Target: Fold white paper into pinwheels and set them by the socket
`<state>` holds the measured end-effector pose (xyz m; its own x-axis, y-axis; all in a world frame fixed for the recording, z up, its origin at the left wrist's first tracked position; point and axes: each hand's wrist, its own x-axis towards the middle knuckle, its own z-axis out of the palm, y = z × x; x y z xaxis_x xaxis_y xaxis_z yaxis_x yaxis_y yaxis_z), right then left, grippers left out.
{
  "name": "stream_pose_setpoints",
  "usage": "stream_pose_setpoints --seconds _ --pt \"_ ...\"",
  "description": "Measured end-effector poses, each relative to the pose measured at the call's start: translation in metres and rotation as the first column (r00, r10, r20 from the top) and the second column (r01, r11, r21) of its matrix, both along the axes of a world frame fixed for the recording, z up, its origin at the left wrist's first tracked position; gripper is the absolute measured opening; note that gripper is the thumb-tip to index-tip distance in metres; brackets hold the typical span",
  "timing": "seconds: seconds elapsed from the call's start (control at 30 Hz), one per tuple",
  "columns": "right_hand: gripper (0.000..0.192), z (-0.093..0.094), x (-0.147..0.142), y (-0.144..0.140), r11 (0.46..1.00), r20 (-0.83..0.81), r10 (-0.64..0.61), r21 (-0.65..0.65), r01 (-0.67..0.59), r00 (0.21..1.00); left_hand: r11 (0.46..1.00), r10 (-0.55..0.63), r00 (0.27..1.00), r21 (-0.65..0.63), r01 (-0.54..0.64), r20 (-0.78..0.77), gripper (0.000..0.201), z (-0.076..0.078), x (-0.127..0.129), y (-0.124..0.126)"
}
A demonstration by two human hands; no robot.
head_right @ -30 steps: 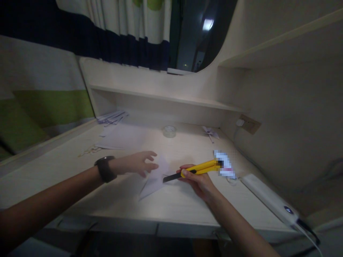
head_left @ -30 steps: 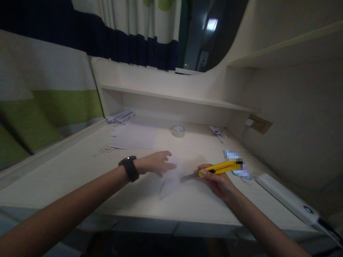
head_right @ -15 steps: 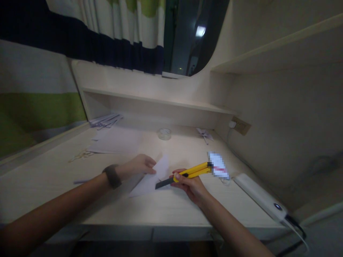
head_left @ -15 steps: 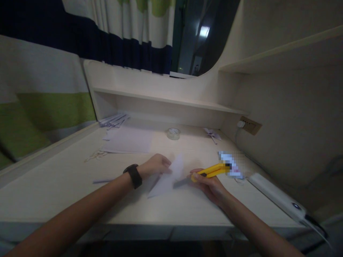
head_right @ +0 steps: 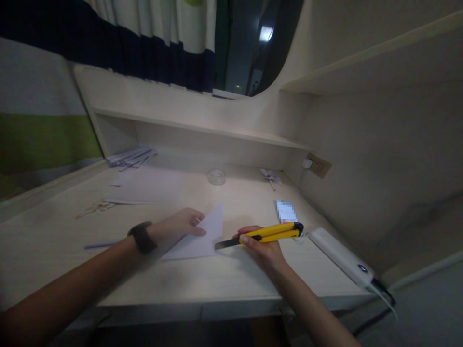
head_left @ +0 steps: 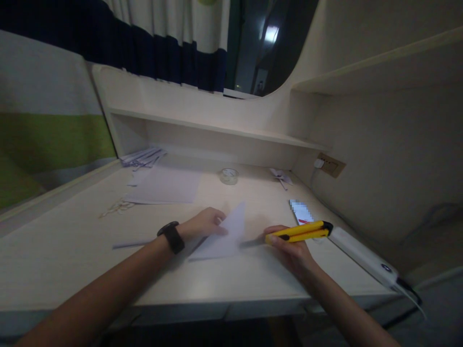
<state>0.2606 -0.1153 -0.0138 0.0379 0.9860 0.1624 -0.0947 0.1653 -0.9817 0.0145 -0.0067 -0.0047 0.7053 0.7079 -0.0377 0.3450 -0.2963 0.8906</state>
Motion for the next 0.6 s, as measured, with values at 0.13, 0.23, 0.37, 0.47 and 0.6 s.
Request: stream_pose_setpoints --seconds 0.13,0.23,0.37,0.47,0.6 --pt "0.024 0.006 -0.002 -0.010 0.999 0.082 -0.048 0.020 0.046 0.996 0.998 0.012 0.999 0.065 -0.010 -0.039 0.030 -0.005 0.000 0.003" --pt "0.023 0.007 -0.004 -0.012 0.998 0.126 -0.057 0.019 0.055 0.990 0.991 0.029 0.996 0.133 -0.018 -0.081 0.029 -0.009 0.001 0.006" --pt "0.022 0.005 -0.004 -0.010 0.999 0.158 -0.035 0.038 0.029 0.987 0.998 0.005 0.998 0.065 0.000 -0.069 0.034 -0.006 0.000 0.005" --pt "0.022 0.006 -0.005 -0.010 0.998 0.169 -0.039 0.047 0.032 0.985 1.000 -0.002 0.998 0.001 0.002 -0.059 0.042 -0.003 0.000 0.002" --pt "0.021 0.010 -0.008 -0.015 0.993 0.230 -0.093 0.089 0.074 0.969 0.998 0.033 0.996 0.051 -0.029 -0.079 0.041 -0.004 0.001 0.000"
